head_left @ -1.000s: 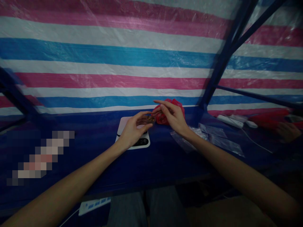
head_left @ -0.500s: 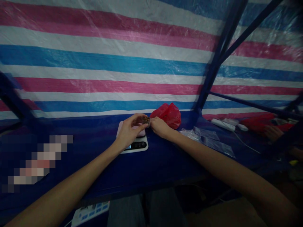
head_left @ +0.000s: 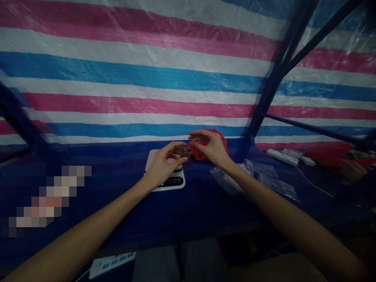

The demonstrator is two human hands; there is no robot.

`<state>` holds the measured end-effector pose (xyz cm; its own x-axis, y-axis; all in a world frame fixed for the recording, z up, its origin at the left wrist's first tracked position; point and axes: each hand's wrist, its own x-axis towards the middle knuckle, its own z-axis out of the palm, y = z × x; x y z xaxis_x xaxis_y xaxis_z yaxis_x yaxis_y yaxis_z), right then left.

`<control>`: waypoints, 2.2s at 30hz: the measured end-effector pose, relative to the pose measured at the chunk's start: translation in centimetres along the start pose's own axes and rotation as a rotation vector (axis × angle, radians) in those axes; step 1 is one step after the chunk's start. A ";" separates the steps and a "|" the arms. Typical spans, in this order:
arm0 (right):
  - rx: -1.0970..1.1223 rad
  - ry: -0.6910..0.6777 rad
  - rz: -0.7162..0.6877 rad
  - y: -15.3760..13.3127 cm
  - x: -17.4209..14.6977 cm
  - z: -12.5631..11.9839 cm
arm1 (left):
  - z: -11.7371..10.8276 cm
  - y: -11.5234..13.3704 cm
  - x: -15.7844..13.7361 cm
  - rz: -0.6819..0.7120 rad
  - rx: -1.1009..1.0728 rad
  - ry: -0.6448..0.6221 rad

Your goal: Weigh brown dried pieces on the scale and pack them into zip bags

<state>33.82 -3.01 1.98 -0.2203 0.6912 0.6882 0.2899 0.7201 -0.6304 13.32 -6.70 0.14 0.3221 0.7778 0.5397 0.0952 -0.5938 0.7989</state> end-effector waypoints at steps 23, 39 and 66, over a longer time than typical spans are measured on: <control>0.044 -0.116 -0.009 -2.3 -1.0 -0.6 | 0.6 -0.2 -0.4 0.002 -0.068 -0.031; -0.060 -0.103 -0.111 -2.1 -1.9 -0.4 | 0.2 -0.4 0.0 0.019 0.059 0.059; -0.202 -0.669 -0.256 -1.5 -4.4 1.8 | -7.4 -3.7 1.6 0.037 0.238 0.187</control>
<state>32.67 -7.03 -0.73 -0.8052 0.4389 0.3987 0.3048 0.8832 -0.3565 6.53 -1.73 0.02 0.1525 0.7662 0.6242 0.3119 -0.6366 0.7053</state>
